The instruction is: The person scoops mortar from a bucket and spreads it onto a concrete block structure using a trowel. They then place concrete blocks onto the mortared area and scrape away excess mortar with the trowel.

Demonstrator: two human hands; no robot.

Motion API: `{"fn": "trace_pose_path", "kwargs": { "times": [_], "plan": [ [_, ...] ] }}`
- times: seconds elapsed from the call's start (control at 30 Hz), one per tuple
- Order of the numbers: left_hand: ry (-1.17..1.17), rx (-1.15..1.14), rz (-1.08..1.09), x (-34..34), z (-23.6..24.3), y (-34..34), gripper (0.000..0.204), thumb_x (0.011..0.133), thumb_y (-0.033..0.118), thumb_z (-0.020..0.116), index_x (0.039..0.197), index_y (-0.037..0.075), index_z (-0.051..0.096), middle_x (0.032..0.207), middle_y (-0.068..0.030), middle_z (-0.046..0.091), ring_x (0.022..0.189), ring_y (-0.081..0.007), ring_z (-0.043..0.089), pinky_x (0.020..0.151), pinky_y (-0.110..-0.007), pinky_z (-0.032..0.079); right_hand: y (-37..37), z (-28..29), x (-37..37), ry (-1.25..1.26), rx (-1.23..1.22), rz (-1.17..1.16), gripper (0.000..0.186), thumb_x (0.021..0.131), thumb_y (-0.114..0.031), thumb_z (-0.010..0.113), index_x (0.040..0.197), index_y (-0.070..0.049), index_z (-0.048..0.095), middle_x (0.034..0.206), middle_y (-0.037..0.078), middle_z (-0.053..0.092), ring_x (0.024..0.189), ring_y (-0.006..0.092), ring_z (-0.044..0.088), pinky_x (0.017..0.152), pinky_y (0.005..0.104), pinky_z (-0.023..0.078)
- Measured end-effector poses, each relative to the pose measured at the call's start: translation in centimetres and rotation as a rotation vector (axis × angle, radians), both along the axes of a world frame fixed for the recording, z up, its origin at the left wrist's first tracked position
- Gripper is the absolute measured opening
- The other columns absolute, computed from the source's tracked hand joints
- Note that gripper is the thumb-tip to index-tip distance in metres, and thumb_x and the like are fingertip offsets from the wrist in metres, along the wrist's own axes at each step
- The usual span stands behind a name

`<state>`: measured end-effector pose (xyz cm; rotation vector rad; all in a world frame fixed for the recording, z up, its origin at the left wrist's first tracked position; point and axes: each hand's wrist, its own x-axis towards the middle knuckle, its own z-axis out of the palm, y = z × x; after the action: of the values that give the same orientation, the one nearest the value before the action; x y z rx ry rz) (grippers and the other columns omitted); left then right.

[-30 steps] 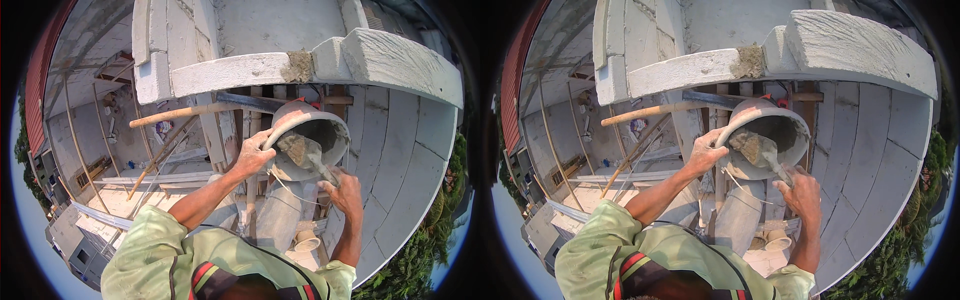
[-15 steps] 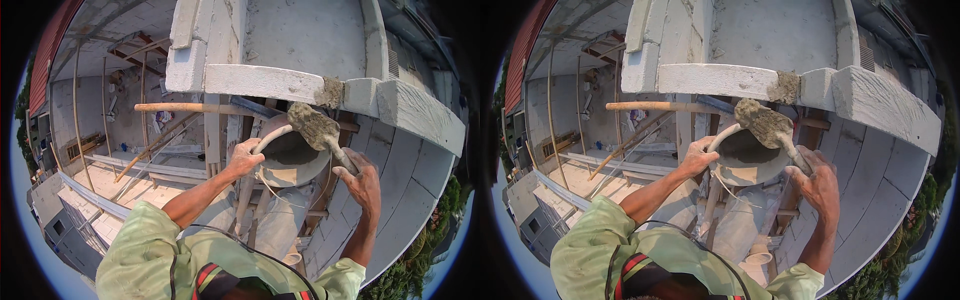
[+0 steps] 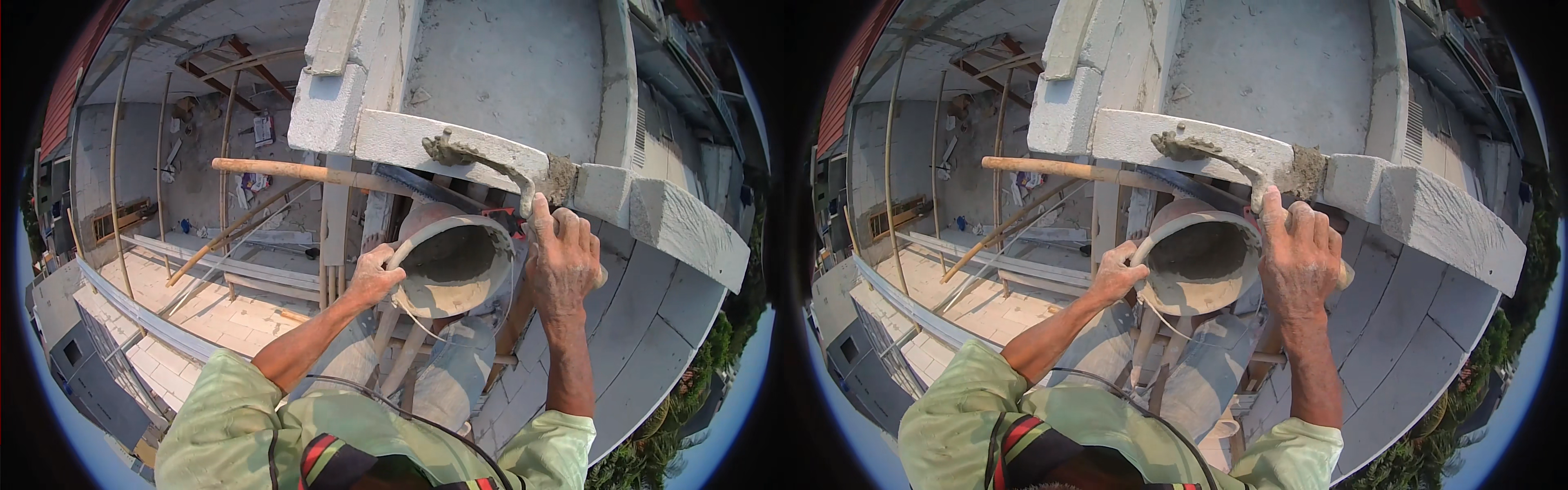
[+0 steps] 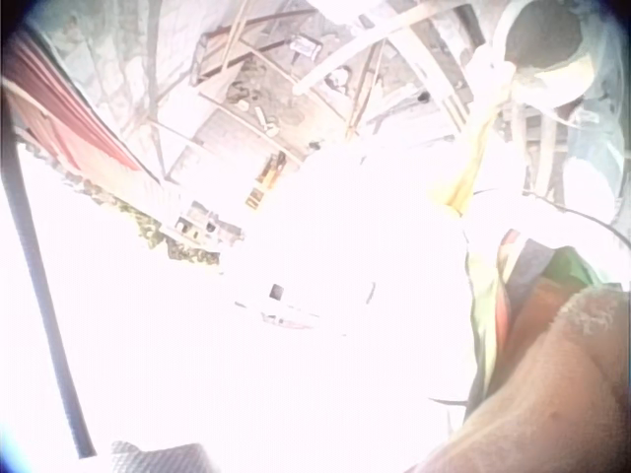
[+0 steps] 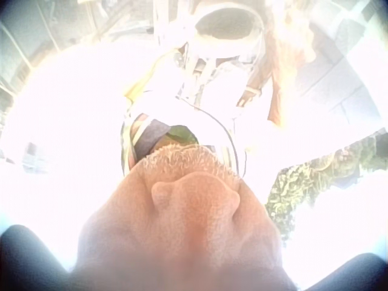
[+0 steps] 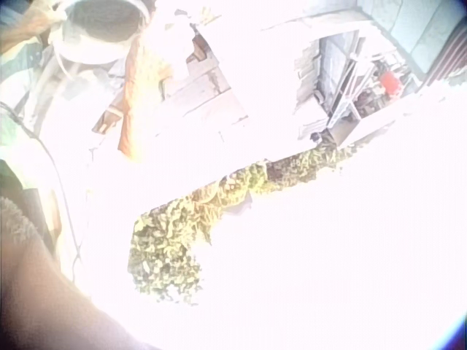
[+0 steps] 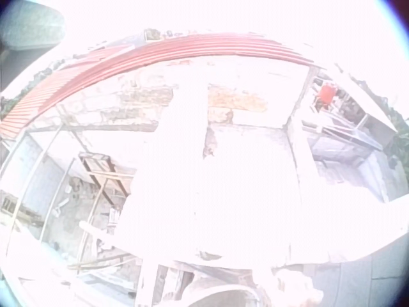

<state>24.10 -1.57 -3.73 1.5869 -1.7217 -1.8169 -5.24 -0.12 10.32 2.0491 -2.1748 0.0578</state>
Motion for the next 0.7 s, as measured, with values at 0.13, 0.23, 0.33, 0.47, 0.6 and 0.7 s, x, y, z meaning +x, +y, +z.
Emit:
{"fn": "trace_pose_path", "kwargs": {
  "times": [0.13, 0.23, 0.33, 0.47, 0.6, 0.7],
  "plan": [
    [-0.012, 0.036, -0.014, -0.2, 0.8, -0.7, 0.024, 0.073, 0.015, 0.067, 0.081, -0.006, 0.058, 0.079, -0.0117, 0.054, 0.07, -0.0214, 0.052, 0.065, -0.038, 0.044, -0.2, -0.9, 1.1, -0.005, -0.016, -0.015, 0.048, 0.078, -0.007, 0.07, 0.125, -0.012, 0.065, 0.099, 0.008, 0.062, 0.088, 0.0231, 0.061, 0.073, 0.0392, 0.047],
    [-0.023, 0.059, -0.018, 0.1, 1.4, -1.0, 0.025, 0.073, 0.015, 0.067, 0.085, -0.006, 0.061, 0.083, -0.0122, 0.056, 0.073, -0.0214, 0.054, 0.067, -0.037, 0.045, 0.1, -0.8, 2.1, -0.037, -0.022, -0.031, 0.05, 0.077, -0.006, 0.07, 0.127, -0.012, 0.064, 0.098, 0.008, 0.061, 0.087, 0.0235, 0.061, 0.072, 0.0394, 0.047],
    [-0.038, 0.099, -0.051, 0.1, 1.2, -1.3, 0.028, 0.073, 0.015, 0.066, 0.091, -0.007, 0.063, 0.088, -0.0137, 0.059, 0.077, -0.0219, 0.057, 0.071, -0.036, 0.047, -0.1, -1.4, 2.1, -0.025, 0.016, -0.058, 0.052, 0.077, -0.007, 0.071, 0.128, -0.012, 0.064, 0.097, 0.007, 0.06, 0.086, 0.0237, 0.06, 0.071, 0.0399, 0.048],
    [0.035, 0.074, 0.025, 0.5, 0.5, -0.8, 0.033, 0.074, 0.014, 0.065, 0.099, -0.006, 0.064, 0.092, -0.0151, 0.062, 0.08, -0.0233, 0.06, 0.074, -0.035, 0.048, 0.5, -1.4, 2.5, -0.053, 0.004, -0.092, 0.052, 0.076, -0.006, 0.071, 0.128, -0.012, 0.064, 0.097, 0.007, 0.059, 0.086, 0.0236, 0.06, 0.07, 0.0397, 0.048],
    [0.032, 0.044, 0.015, 1.0, 0.3, -0.7, 0.035, 0.074, 0.015, 0.065, 0.101, -0.006, 0.063, 0.092, -0.0152, 0.063, 0.079, -0.0238, 0.059, 0.073, -0.035, 0.048, 1.0, -0.3, 2.9, -0.052, 0.012, -0.138, 0.054, 0.075, -0.006, 0.072, 0.128, -0.012, 0.063, 0.097, 0.007, 0.059, 0.088, 0.024, 0.06, 0.071, 0.039, 0.048],
    [-0.008, 0.101, -0.017, 1.2, 0.4, -1.2, 0.035, 0.073, 0.014, 0.065, 0.101, -0.007, 0.063, 0.093, -0.0158, 0.063, 0.08, -0.0242, 0.06, 0.075, -0.036, 0.049, 1.1, -0.5, 2.3, -0.064, 0.142, -0.17, 0.057, 0.075, -0.008, 0.074, 0.13, -0.01, 0.061, 0.097, 0.007, 0.059, 0.089, 0.0244, 0.061, 0.071, 0.0389, 0.049]
  ]
}}
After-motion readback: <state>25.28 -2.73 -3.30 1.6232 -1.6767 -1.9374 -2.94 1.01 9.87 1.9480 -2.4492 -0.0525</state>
